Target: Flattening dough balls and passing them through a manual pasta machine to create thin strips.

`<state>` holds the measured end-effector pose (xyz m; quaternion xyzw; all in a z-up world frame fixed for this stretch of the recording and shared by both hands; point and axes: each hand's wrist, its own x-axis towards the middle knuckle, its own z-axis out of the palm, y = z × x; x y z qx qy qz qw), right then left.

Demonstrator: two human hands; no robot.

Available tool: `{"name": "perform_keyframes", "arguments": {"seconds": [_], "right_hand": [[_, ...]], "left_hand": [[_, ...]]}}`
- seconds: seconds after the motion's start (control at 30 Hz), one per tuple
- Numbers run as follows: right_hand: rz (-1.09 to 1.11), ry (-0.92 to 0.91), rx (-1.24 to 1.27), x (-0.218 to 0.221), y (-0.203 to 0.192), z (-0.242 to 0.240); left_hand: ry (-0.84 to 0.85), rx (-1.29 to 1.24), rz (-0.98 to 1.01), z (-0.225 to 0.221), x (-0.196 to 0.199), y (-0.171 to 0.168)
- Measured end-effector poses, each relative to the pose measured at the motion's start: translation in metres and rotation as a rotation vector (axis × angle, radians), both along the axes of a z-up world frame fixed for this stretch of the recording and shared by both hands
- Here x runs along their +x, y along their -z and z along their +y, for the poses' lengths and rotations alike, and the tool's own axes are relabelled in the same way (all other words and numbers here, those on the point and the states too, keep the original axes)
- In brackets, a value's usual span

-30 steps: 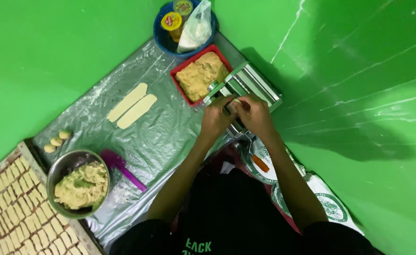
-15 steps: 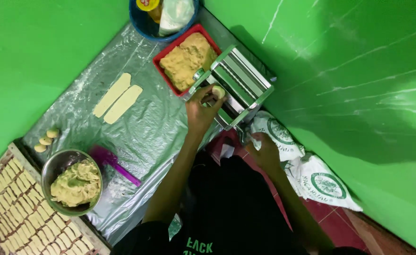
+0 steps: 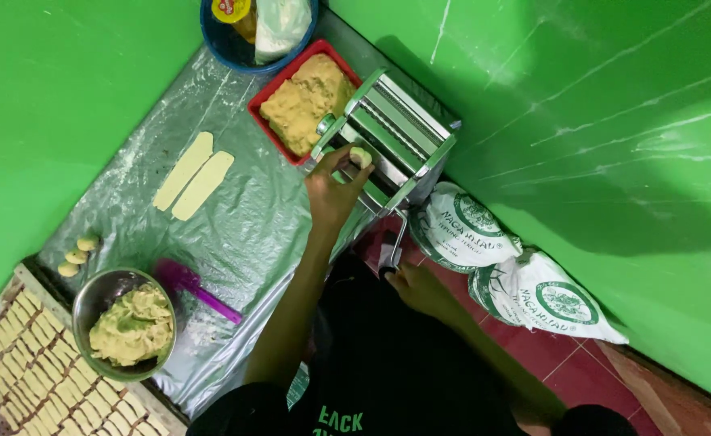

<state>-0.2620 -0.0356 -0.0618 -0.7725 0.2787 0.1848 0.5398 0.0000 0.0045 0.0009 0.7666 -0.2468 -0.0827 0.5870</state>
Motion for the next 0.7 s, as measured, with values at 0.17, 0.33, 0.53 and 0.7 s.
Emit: {"name": "perform_keyframes", "arguments": {"seconds": [0.17, 0.33, 0.53, 0.7], "right_hand": [[0.005, -0.033, -0.018, 0.01, -0.056, -0.001], [0.02, -0.039, -0.027, 0.006, -0.093, -0.02], [0.025, 0.106, -0.066, 0.007, -0.119, -0.063], [0.066, 0.226, -0.342, -0.001, -0.074, -0.112]], "left_hand": [[-0.017, 0.059, -0.078, 0.0, -0.005, -0.01], [-0.06, 0.073, -0.131, -0.004, -0.009, -0.017], [-0.05, 0.167, -0.185, -0.002, -0.003, -0.003], [-0.024, 0.152, -0.207, -0.001, -0.004, 0.003]]}}
